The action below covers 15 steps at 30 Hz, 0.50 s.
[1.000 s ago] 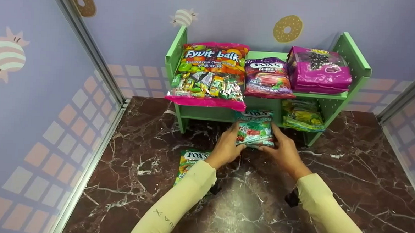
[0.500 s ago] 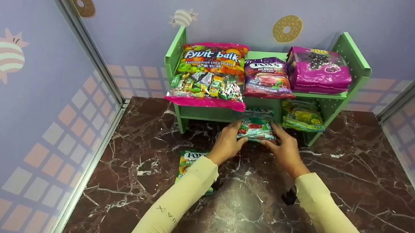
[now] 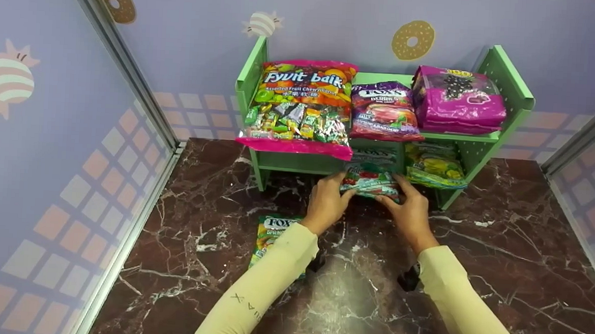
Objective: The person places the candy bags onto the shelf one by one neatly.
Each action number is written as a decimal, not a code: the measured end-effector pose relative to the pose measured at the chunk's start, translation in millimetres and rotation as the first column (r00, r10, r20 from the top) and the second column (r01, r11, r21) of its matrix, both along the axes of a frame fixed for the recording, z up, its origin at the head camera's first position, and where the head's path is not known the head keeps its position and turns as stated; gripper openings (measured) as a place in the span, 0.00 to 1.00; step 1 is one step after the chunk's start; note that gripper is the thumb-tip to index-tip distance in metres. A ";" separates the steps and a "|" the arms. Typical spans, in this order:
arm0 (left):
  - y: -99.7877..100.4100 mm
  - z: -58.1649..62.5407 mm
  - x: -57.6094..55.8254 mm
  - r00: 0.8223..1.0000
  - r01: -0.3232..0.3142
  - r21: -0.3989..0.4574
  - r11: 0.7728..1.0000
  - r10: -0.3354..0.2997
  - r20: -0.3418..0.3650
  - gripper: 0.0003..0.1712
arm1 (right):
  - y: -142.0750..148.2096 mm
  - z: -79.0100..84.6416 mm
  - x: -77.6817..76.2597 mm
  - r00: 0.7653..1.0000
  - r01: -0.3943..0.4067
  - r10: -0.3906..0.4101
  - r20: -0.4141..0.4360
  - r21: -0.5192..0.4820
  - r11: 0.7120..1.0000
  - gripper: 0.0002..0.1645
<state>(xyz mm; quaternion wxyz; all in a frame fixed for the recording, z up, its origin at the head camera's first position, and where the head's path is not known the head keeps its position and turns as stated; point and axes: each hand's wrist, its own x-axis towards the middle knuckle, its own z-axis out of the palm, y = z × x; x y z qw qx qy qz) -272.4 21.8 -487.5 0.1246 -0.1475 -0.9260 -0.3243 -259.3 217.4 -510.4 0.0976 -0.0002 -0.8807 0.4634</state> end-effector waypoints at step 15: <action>-0.6 -0.3 -3.1 0.998 0.010 -0.089 0.996 -0.004 0.061 0.31 | -6.1 -7.2 -2.3 0.997 0.067 -0.059 -0.046 0.177 0.982 0.36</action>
